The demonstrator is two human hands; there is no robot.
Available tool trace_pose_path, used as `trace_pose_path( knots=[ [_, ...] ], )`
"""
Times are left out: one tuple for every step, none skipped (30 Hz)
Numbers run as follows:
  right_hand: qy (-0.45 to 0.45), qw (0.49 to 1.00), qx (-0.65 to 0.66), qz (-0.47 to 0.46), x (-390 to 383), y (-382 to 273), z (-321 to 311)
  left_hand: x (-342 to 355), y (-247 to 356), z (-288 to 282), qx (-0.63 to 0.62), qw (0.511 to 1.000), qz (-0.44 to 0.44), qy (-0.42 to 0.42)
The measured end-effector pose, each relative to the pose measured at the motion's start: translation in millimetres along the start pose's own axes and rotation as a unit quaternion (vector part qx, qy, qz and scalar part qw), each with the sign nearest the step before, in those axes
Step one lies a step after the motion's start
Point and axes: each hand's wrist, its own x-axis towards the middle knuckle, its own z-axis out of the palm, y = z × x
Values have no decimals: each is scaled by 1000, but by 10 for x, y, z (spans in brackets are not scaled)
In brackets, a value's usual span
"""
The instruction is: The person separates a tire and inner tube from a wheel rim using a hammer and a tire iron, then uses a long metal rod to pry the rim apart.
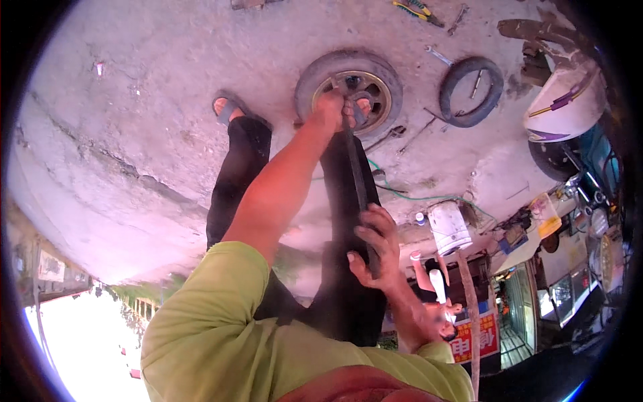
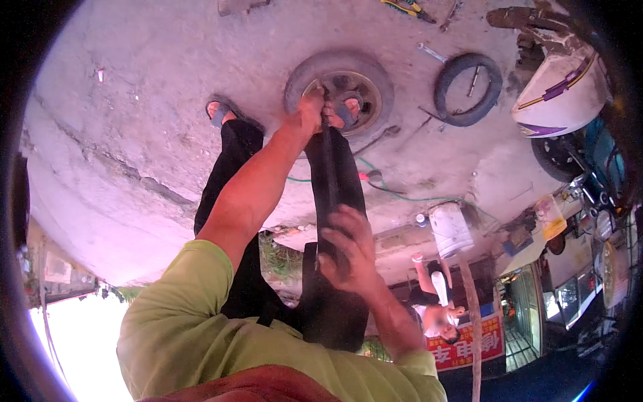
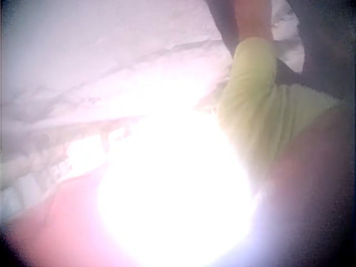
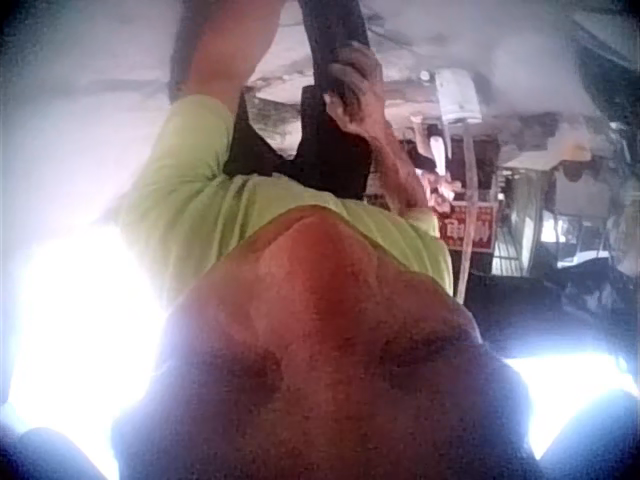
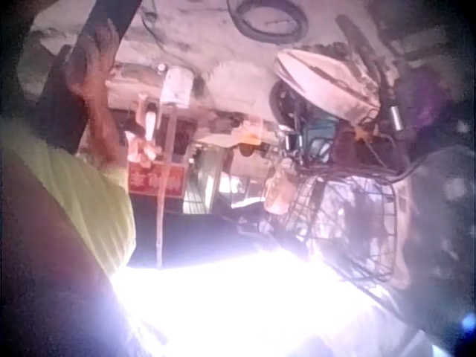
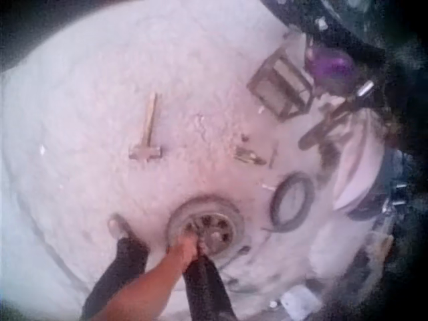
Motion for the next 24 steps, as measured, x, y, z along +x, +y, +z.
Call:
trace_pose_path(
  knots=[
    [-22,998,52,-41,115,100,8,-52,-31,37,4,1000,11,17],
    [-42,990,104,-83,218,215,6,-103,-33,52,18,999,30,-2],
    [-61,978,157,-122,305,313,39,-126,-42,20,34,998,47,-20],
    [-28,975,156,-155,400,376,88,-136,-36,5,51,996,62,-38],
    [-10,973,173,-155,442,398,98,-74,21,-43,123,990,71,-9],
    [9,970,190,-154,464,421,80,8,77,-93,196,977,78,19],
    [28,966,205,-152,459,460,59,88,145,-145,268,959,84,47],
    [56,974,207,-68,302,478,14,394,349,-498,398,905,146,40],
    [79,969,228,-61,308,533,-24,622,730,-940,582,708,398,31],
    [119,963,237,-47,269,635,-60,648,1089,-968,653,622,427,68],
    [159,946,261,-111,356,708,-87,639,1467,-996,711,527,451,116],
    [156,951,247,-98,334,766,-122,430,1783,-729,691,517,490,125],
    [136,953,252,-98,297,760,-147,400,2317,-834,708,396,569,139],
    [120,955,253,-98,286,775,-147,391,2807,-883,699,303,630,151],
    [142,952,257,-91,330,747,-119,318,3139,-596,708,207,652,177],
    [117,953,261,-100,341,748,-119,230,3584,-530,749,124,631,162],
    [90,955,263,-100,363,738,-146,206,3954,-486,785,44,602,140],
    [74,959,258,-94,318,789,-143,252,4053,-339,797,-34,588,136],
    [57,962,251,-88,261,840,-151,294,4089,-186,800,-113,574,133],
    [35,964,251,-85,222,870,-163,302,4136,-109,817,-84,557,123],
    [118,963,236,-45,256,798,-74,290,4188,-111,835,-57,535,116],
    [113,962,245,-46,240,821,-91,266,4262,-211,813,-60,573,88],
    [113,961,249,-46,226,844,-110,299,4263,-192,815,-80,565,99],
    [141,948,274,-74,228,894,-72,327,4256,-166,817,-101,557,110]
  ],
)
